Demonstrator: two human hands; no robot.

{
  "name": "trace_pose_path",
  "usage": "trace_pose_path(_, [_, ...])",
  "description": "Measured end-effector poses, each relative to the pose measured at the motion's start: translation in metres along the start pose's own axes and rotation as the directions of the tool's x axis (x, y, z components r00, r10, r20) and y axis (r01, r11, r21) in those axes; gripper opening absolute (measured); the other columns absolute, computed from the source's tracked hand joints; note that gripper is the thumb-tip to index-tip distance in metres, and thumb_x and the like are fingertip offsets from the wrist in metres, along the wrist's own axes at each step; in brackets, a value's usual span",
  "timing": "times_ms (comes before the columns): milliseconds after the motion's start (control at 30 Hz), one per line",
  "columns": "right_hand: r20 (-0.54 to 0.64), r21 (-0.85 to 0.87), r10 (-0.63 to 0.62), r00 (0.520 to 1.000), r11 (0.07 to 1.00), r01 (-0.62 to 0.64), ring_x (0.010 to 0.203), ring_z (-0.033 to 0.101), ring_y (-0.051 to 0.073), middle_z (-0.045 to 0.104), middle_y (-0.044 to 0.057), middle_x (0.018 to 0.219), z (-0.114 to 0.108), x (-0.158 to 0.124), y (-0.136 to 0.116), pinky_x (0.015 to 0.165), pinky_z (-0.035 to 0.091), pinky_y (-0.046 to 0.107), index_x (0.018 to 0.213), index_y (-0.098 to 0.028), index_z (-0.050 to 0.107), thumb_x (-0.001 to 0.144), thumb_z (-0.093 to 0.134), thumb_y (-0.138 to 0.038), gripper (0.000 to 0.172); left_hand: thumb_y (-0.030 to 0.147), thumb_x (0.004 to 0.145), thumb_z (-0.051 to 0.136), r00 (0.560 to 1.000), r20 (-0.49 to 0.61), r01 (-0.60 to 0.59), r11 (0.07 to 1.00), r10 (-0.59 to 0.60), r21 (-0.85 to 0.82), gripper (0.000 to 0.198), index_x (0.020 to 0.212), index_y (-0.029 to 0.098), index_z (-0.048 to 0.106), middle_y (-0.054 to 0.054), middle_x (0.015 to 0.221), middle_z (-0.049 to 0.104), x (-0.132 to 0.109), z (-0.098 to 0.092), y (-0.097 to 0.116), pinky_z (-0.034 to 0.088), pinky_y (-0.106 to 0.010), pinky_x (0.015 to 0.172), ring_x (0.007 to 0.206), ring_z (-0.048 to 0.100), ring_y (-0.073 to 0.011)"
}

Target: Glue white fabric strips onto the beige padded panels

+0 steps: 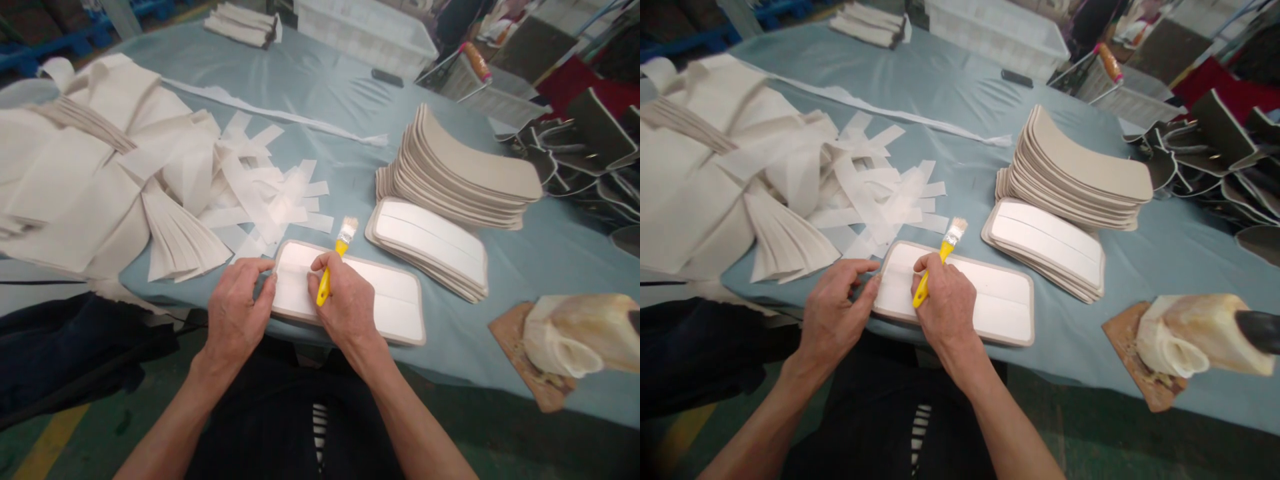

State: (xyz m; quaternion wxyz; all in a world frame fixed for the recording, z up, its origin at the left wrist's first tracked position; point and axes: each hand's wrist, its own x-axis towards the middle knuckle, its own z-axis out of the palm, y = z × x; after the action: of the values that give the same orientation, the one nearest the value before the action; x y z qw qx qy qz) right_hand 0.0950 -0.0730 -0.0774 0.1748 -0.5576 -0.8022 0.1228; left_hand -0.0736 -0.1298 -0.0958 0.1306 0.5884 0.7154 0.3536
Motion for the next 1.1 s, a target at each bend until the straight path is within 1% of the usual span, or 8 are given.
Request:
trace_pose_path(200, [-0.005, -0.009, 0.014, 1.0, 1.0, -0.014, 0.073, 0.064, 0.022, 0.068, 0.002, 0.079, 0.004, -0.002, -0.002, 0.065, 0.034, 0.03, 0.101, -0.024, 0.062, 0.093, 0.056, -0.023, 0.009, 0.031, 0.099, 0.05, 0.993, -0.017, -0.118, 0.988, 0.12, 0.1, 0.026, 0.109, 0.018, 0.069, -0.011, 0.109, 0.071, 0.001, 0.007, -0.002, 0.048, -0.04, 0.098, 0.107, 0.064, -0.0271])
trace_pose_path(400, [-0.034, -0.033, -0.005, 0.999, 0.999, 0.004, 0.073, 0.063, 0.023, 0.068, 0.002, 0.077, 0.005, -0.002, -0.002, 0.066, 0.033, 0.03, 0.1, -0.023, 0.063, 0.094, 0.057, -0.022, 0.009, 0.032, 0.1, 0.048, 0.983, 0.068, -0.18, 0.97, 0.171, 0.163, 0.033, 0.115, 0.017, 0.073, -0.012, 0.11, 0.068, 0.006, 0.015, -0.004, 0.048, -0.04, 0.091, 0.1, 0.061, -0.0281])
trace_pose_path(467, [-0.039, -0.043, -0.01, 0.999, 0.999, 0.009, 0.072, 0.063, 0.023, 0.067, 0.002, 0.076, 0.006, -0.002, -0.002, 0.066, 0.033, 0.031, 0.099, -0.023, 0.063, 0.094, 0.058, -0.021, 0.008, 0.034, 0.1, 0.048, 0.982, 0.078, -0.181, 0.969, 0.17, 0.166, 0.034, 0.115, 0.018, 0.073, -0.012, 0.107, 0.068, 0.008, 0.016, -0.004, 0.048, -0.04, 0.089, 0.098, 0.061, -0.0279])
trace_pose_path(633, [-0.041, -0.063, -0.014, 0.999, 0.998, 0.011, 0.074, 0.063, 0.022, 0.068, 0.002, 0.077, 0.008, -0.003, -0.004, 0.067, 0.033, 0.03, 0.099, -0.023, 0.063, 0.094, 0.061, -0.022, 0.006, 0.038, 0.099, 0.05, 0.989, 0.085, -0.133, 0.978, 0.12, 0.159, 0.033, 0.114, 0.019, 0.073, -0.009, 0.103, 0.067, 0.01, 0.019, -0.004, 0.049, -0.038, 0.088, 0.097, 0.062, -0.0265])
trace_pose_path(733, [-0.03, -0.038, -0.027, 0.999, 0.999, 0.026, 0.076, 0.064, 0.023, 0.069, 0.002, 0.078, 0.006, -0.003, -0.003, 0.069, 0.034, 0.03, 0.099, -0.023, 0.063, 0.094, 0.061, -0.022, 0.006, 0.038, 0.098, 0.05, 0.99, 0.087, -0.123, 0.978, 0.11, 0.167, 0.033, 0.114, 0.019, 0.073, -0.008, 0.102, 0.066, 0.011, 0.019, -0.005, 0.05, -0.038, 0.087, 0.096, 0.062, -0.0263])
trace_pose_path(833, [-0.018, 0.029, -0.075, 0.997, 0.997, 0.075, 0.078, 0.064, 0.023, 0.068, 0.002, 0.08, -0.002, -0.002, 0.003, 0.073, 0.037, 0.031, 0.1, -0.023, 0.062, 0.093, 0.06, -0.022, 0.007, 0.038, 0.098, 0.049, 0.991, 0.085, -0.119, 0.981, 0.107, 0.154, 0.034, 0.113, 0.02, 0.073, -0.008, 0.102, 0.066, 0.011, 0.019, -0.005, 0.05, -0.037, 0.088, 0.097, 0.063, -0.0259])
trace_pose_path(967, [-0.019, 0.165, -0.154, 0.988, 0.974, 0.155, 0.079, 0.062, 0.022, 0.066, 0.0, 0.078, -0.022, -0.004, 0.023, 0.076, 0.04, 0.03, 0.098, -0.023, 0.061, 0.091, 0.064, -0.023, 0.008, 0.04, 0.098, 0.048, 0.991, 0.094, -0.106, 0.984, 0.093, 0.144, 0.035, 0.112, 0.02, 0.073, -0.007, 0.102, 0.066, 0.012, 0.019, -0.006, 0.05, -0.039, 0.088, 0.098, 0.064, -0.0262])
trace_pose_path(1100, [-0.063, 0.182, -0.157, 0.986, 0.969, 0.166, 0.078, 0.059, 0.022, 0.063, 0.0, 0.076, -0.046, -0.01, 0.048, 0.076, 0.041, 0.03, 0.095, -0.023, 0.061, 0.091, 0.064, -0.026, 0.006, 0.042, 0.098, 0.047, 0.991, 0.108, -0.094, 0.985, 0.079, 0.147, 0.036, 0.112, 0.021, 0.072, -0.006, 0.104, 0.066, 0.013, 0.017, -0.007, 0.05, -0.038, 0.086, 0.097, 0.065, -0.0254])
